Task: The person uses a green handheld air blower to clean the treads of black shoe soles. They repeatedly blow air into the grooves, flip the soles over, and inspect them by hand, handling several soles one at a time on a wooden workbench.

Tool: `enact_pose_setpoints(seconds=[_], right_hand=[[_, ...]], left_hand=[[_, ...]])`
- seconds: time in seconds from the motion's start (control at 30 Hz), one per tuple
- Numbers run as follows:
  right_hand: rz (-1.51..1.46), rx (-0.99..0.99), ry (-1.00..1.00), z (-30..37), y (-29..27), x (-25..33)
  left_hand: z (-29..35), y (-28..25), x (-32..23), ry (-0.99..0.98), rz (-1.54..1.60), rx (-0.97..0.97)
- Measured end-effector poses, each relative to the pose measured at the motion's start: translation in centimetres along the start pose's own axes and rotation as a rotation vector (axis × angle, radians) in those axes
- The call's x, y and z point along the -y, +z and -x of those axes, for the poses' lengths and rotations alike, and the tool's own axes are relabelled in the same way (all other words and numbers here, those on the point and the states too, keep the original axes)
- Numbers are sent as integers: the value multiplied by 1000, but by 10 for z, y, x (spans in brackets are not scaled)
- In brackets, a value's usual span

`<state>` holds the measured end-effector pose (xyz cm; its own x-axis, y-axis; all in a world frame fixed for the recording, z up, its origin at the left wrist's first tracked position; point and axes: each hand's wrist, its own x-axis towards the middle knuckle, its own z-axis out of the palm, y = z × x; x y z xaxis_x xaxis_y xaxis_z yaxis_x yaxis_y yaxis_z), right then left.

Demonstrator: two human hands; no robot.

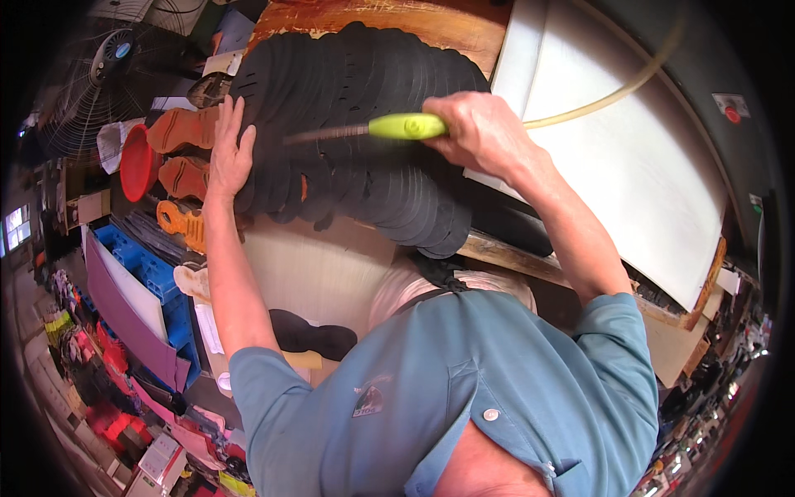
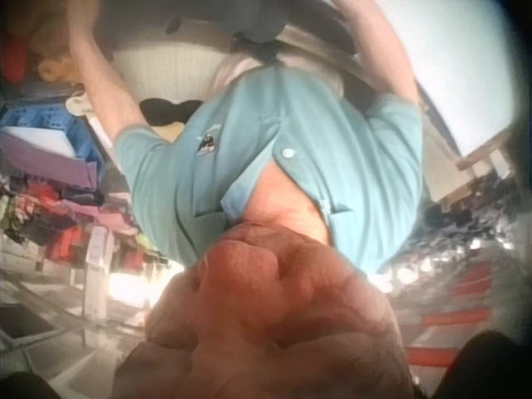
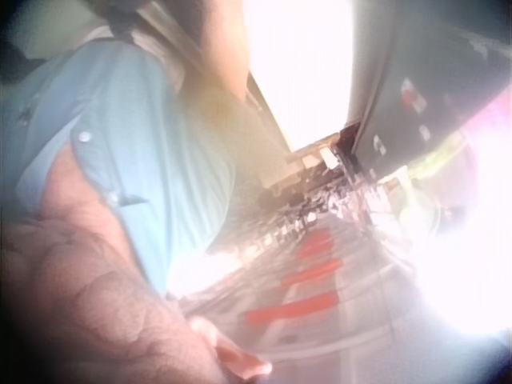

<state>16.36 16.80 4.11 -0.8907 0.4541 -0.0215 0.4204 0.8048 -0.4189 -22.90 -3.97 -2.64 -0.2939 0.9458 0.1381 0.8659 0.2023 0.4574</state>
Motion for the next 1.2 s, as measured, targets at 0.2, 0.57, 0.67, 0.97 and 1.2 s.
enact_pose_setpoints(seconds=[0.2, 0.57, 0.67, 0.97, 1.2], right_hand=[[59, -101, 7, 25, -18, -24], [198, 21, 270, 100, -69, -53], [183, -3, 257, 107, -66, -58], [183, 4, 197, 87, -54, -55], [188, 58, 65, 77, -44, -53]], left_hand=[[1, 11, -2, -11, -28, -64], [2, 21, -16, 17, -117, -60], [1, 23, -20, 27, -109, -61], [-2, 26, -31, 14, -174, -44], [-1, 26, -33, 3, -158, -59]])
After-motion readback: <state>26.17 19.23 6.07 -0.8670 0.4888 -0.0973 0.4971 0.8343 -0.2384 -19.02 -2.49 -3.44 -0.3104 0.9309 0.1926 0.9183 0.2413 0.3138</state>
